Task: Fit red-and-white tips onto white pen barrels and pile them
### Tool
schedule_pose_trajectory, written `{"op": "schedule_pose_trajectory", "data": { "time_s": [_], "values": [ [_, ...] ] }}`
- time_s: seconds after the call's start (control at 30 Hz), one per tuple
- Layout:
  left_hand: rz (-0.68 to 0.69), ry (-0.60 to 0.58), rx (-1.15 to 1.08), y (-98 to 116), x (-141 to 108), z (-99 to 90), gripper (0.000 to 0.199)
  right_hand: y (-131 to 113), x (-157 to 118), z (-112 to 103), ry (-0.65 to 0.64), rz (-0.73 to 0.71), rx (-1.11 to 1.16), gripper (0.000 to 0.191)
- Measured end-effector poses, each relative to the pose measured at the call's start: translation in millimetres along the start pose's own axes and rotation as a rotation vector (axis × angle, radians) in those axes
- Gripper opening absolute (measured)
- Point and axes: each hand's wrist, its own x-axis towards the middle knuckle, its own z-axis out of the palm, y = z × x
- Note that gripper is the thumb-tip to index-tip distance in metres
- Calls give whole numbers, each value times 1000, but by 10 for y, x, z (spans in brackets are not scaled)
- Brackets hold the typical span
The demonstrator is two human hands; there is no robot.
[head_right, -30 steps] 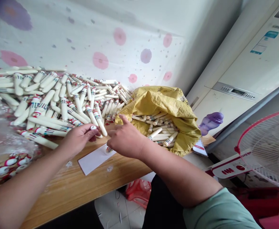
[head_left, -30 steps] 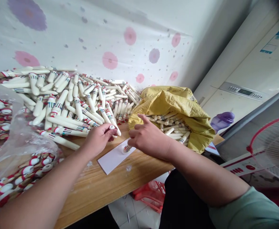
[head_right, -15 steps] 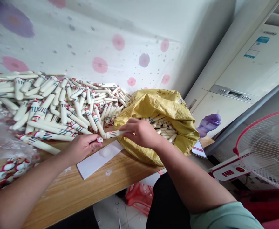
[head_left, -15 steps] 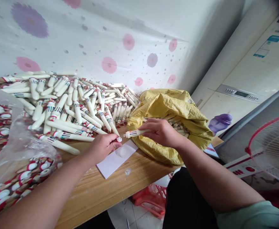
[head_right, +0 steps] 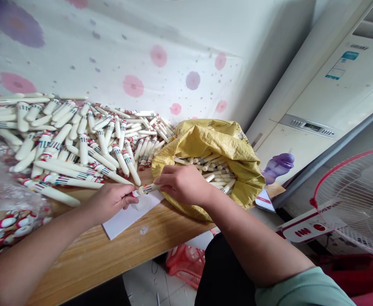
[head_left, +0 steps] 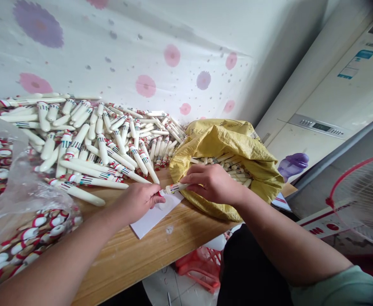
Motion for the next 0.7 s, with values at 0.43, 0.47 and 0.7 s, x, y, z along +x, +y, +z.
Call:
{"op": "schedule_pose_trajectory", "data": {
  "time_s": [0.43, 0.47, 0.7],
  "values": [
    [43, -6, 238, 31, -43, -11, 23, -38, 50, 148, -40, 9, 31, 17],
    [26, 4, 256, 32, -31, -24, 25, -19, 57, 125, -45, 16, 39, 18],
    [-284, 280, 125, -141, 70, -236, 32, 175, 1003, -240, -199, 68, 11, 25]
  ]
}}
